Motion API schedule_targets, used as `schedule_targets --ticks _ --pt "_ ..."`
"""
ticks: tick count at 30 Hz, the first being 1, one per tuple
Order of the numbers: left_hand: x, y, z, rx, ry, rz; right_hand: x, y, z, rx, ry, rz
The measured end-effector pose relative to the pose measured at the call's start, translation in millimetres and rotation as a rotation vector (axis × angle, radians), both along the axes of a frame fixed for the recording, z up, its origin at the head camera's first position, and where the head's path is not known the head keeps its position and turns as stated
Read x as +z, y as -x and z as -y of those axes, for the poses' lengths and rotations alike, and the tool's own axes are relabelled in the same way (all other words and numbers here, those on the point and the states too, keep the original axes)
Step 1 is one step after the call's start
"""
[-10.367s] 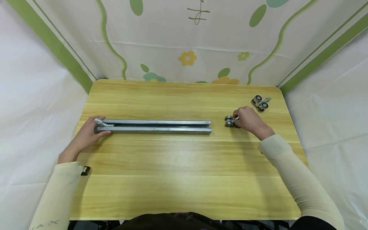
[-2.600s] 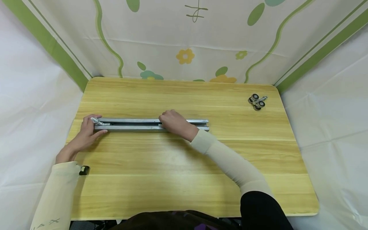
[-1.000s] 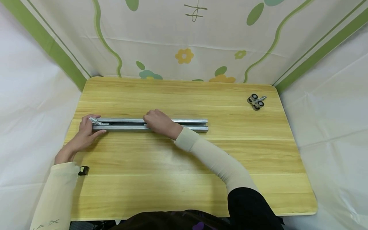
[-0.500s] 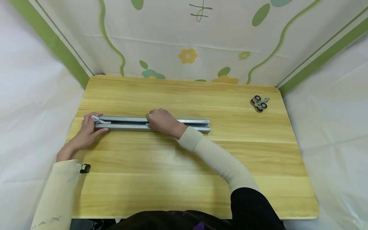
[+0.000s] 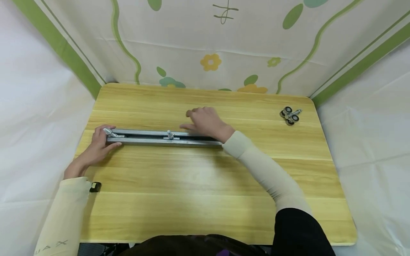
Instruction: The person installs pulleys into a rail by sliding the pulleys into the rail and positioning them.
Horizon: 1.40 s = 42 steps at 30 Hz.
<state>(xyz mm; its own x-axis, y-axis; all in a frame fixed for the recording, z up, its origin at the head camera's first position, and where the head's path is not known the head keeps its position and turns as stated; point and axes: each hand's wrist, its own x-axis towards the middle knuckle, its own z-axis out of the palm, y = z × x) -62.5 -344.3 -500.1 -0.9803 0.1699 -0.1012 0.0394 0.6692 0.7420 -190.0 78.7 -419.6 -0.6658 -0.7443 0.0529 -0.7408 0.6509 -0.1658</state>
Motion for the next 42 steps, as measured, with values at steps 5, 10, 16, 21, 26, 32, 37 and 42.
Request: schedule_targets --ticks 5,10,16,21,26,32,37,42 --pt "-0.4 0.2 -0.4 0.001 -0.001 0.011 9.8 25.9 -45.4 -0.139 -0.040 0.068" --pt "-0.4 0.1 -0.1 0.006 0.004 0.007 14.6 53.8 -97.4 -0.294 -0.138 0.160" --pt "0.2 -0.8 -1.1 0.009 0.008 0.013 17.8 79.2 -160.9 -0.458 -0.226 0.275" --pt "1.4 -2.0 -0.5 0.011 0.010 0.015 17.2 95.1 -215.7 -0.591 -0.267 0.342" --pt "0.8 -1.9 -0.2 0.016 0.009 0.014 9.3 98.3 -267.7 -0.717 -0.257 0.352" --pt "-0.8 -1.6 -1.8 0.008 0.012 0.012 -7.8 87.1 -315.2 -0.871 -0.201 0.333" --pt "0.6 -2.4 -1.2 0.010 0.012 0.014 -14.4 82.3 -334.5 -1.016 -0.110 0.398" --pt "0.9 -3.4 -0.3 0.008 0.014 0.008 -15.5 81.7 -336.8 -1.070 -0.076 0.402"
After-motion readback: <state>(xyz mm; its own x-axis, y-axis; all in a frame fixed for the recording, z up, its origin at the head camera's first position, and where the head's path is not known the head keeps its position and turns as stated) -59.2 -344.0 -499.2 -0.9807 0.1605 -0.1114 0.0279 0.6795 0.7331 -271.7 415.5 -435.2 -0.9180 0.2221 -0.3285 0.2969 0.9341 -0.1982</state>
